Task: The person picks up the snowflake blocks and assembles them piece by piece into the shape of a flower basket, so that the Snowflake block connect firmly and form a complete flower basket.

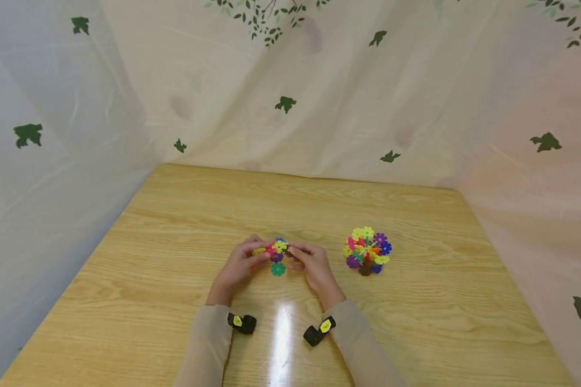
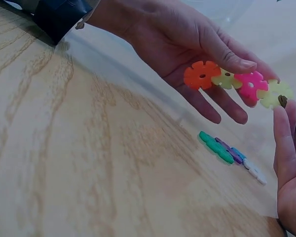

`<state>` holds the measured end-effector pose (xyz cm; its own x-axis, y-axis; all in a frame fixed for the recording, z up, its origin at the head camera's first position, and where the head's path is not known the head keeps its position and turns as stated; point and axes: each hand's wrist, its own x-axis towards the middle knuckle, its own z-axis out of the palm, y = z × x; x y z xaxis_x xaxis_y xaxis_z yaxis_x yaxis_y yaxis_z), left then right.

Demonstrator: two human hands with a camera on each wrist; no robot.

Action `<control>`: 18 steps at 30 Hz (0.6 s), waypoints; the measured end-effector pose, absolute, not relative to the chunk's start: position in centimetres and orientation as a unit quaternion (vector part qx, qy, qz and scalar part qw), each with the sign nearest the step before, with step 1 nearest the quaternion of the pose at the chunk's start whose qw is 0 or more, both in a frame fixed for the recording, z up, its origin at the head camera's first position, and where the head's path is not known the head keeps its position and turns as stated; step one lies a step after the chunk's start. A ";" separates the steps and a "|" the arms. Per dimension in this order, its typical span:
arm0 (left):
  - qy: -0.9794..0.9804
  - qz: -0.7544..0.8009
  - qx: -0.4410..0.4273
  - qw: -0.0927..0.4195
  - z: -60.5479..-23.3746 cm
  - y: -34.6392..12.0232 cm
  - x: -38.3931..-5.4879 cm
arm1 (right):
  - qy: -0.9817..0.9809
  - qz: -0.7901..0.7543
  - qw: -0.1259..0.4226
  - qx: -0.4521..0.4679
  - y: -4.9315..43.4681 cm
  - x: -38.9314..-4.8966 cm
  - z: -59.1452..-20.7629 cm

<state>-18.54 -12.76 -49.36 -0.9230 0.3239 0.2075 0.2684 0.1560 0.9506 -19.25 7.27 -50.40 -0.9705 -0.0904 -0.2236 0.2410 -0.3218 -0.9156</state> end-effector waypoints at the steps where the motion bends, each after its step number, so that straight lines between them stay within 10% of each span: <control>1: 0.761 0.618 0.198 0.020 -49.3 -12.7 -18.5 | 0.572 -0.811 0.102 0.066 7.3 -19.2 -50.4; 18: 0.719 0.680 0.135 0.042 -49.6 -14.0 -18.6 | 0.669 -0.739 0.078 0.008 7.0 -19.1 -50.8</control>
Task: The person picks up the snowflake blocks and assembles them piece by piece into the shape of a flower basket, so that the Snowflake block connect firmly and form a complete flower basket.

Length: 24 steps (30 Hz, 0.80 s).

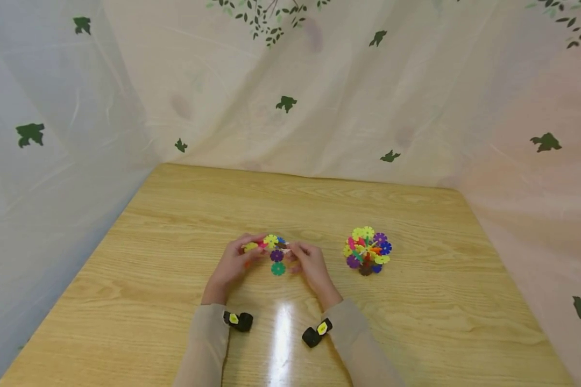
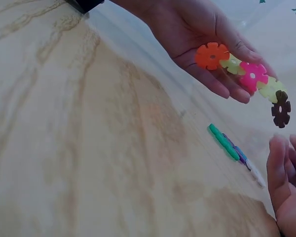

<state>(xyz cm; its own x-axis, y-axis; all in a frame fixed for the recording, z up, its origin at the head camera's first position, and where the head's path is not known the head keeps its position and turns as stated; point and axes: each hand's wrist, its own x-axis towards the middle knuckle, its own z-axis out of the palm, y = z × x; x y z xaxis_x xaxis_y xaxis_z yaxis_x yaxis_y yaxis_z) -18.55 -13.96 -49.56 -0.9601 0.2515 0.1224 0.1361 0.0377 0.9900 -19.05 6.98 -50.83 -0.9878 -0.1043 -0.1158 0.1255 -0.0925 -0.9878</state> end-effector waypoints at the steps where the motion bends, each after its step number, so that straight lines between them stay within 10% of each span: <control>1: 0.718 0.683 0.128 0.043 -49.5 -14.1 -18.6 | 0.697 -0.714 0.067 0.006 7.0 -19.1 -50.8; 24: 0.668 0.733 0.099 0.075 -48.9 -15.3 -18.5 | 0.879 -0.412 0.068 -0.228 7.4 -18.7 -50.1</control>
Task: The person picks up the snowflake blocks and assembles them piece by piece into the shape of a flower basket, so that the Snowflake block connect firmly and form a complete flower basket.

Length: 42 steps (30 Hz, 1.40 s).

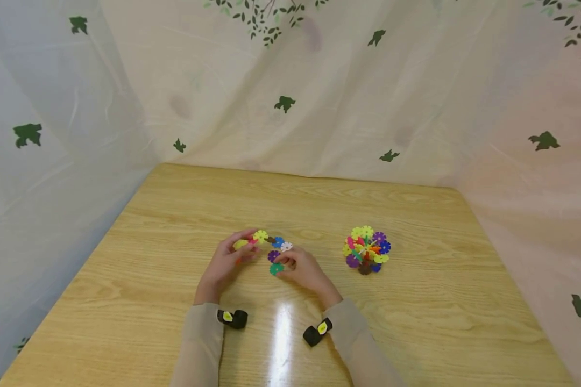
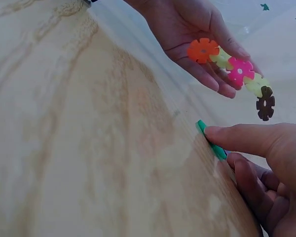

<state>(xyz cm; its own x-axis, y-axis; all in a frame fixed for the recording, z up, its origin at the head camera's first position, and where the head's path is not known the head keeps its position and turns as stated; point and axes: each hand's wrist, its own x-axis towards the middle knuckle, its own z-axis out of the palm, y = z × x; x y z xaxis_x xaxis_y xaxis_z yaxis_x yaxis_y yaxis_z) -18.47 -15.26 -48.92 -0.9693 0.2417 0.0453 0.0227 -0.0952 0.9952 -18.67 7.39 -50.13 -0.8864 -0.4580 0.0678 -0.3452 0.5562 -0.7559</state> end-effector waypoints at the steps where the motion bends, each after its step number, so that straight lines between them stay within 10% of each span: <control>1: 0.667 0.734 0.100 0.078 -48.9 -15.3 -18.5 | 0.879 -0.412 0.068 -0.231 7.4 -18.7 -50.1; 24: 0.658 0.732 0.129 0.121 -48.7 -15.1 -18.5 | 0.736 -0.673 0.069 -0.030 7.7 -19.5 -50.6; 42: 0.686 0.702 0.147 0.123 -49.5 -14.0 -18.3 | 0.751 -0.656 0.057 -0.043 8.0 -19.0 -49.8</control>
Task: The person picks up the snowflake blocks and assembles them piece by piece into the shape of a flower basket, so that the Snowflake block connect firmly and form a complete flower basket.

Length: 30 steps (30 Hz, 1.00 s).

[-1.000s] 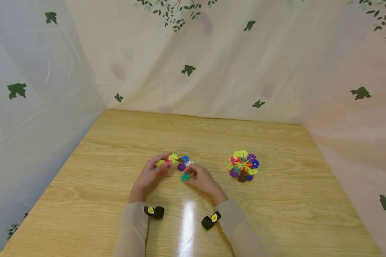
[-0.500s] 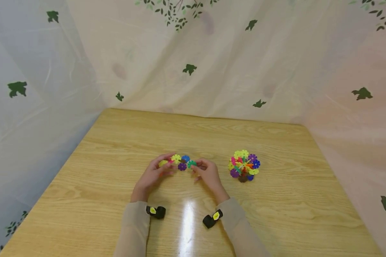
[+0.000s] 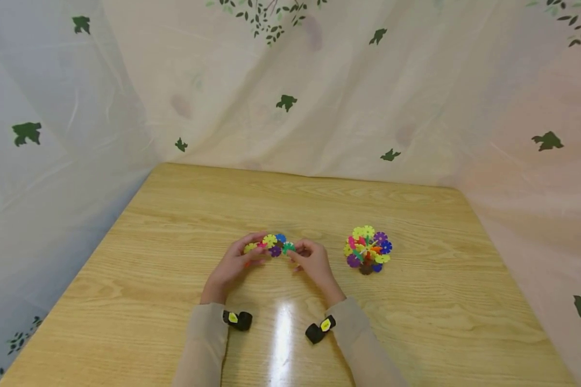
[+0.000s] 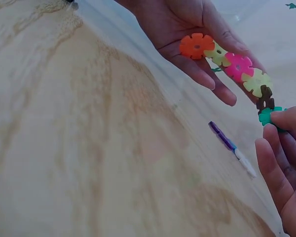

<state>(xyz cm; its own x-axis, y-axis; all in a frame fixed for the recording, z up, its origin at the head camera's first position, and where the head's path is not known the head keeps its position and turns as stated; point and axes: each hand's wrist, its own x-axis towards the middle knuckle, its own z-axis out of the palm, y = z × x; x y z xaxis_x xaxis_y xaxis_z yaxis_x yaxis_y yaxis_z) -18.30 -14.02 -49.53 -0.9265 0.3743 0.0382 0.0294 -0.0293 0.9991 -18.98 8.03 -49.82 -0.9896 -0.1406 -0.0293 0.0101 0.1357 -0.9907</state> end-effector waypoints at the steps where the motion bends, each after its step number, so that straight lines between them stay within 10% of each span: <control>1: 0.687 0.700 0.149 0.125 -49.5 -14.0 -18.3 | 0.752 -0.655 0.057 -0.047 8.0 -18.8 -49.5; 30: 0.684 0.697 0.147 0.155 -49.7 -13.6 -18.2 | 0.716 -0.695 0.049 -0.056 8.0 -19.2 -50.9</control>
<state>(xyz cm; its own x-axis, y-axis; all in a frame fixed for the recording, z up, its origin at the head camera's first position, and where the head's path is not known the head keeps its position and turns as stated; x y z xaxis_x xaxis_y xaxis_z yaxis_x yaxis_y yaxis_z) -18.18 -13.59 -49.72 -0.9081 0.4186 -0.0071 -0.0150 -0.0154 0.9998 -19.22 8.02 -50.90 -0.9890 -0.1478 0.0081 -0.0125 0.0286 -0.9995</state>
